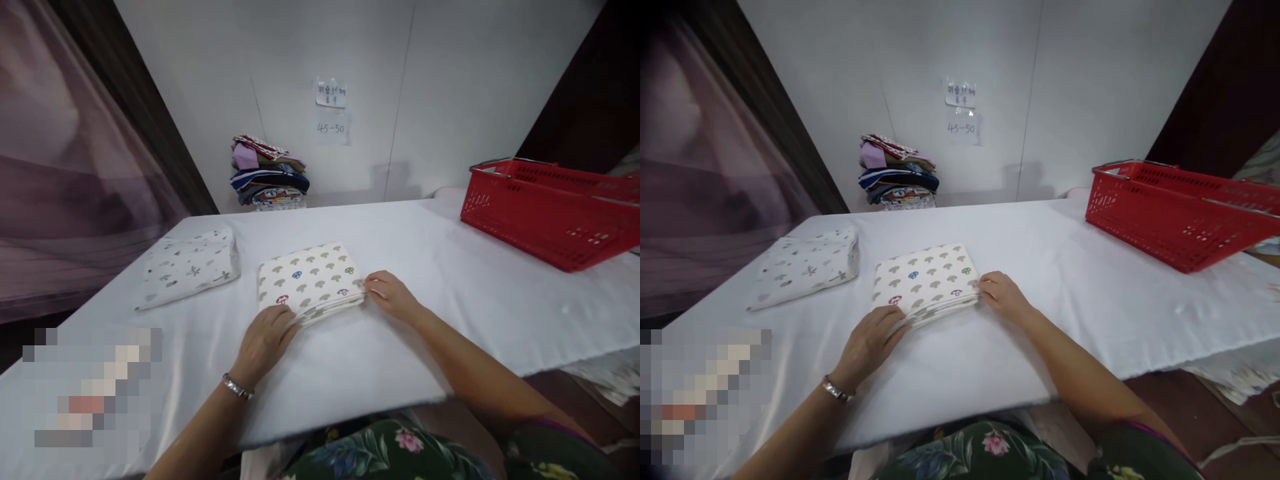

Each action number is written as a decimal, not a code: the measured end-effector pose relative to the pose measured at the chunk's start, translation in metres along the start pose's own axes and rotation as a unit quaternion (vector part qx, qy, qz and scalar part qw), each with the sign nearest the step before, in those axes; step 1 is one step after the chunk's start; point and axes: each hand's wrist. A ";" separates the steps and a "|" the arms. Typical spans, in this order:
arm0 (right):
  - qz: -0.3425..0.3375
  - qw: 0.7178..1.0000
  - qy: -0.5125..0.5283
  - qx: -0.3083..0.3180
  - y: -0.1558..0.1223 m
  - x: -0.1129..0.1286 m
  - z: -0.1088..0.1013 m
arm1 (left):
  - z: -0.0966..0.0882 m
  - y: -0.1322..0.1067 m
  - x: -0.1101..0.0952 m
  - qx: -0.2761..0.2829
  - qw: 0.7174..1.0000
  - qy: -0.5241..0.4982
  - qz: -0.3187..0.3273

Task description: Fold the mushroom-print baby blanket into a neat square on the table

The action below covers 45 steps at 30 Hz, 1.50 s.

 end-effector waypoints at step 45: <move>-0.055 0.995 -0.072 0.035 -0.015 -0.019 0.026 | -0.003 -0.027 -0.002 0.047 0.995 -0.062 -0.068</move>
Point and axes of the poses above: each hand's wrist, its own y-axis towards the middle knuckle, its own z-axis out of the palm, x = y × z, and after that the axes turned 4 degrees about y, right-handed
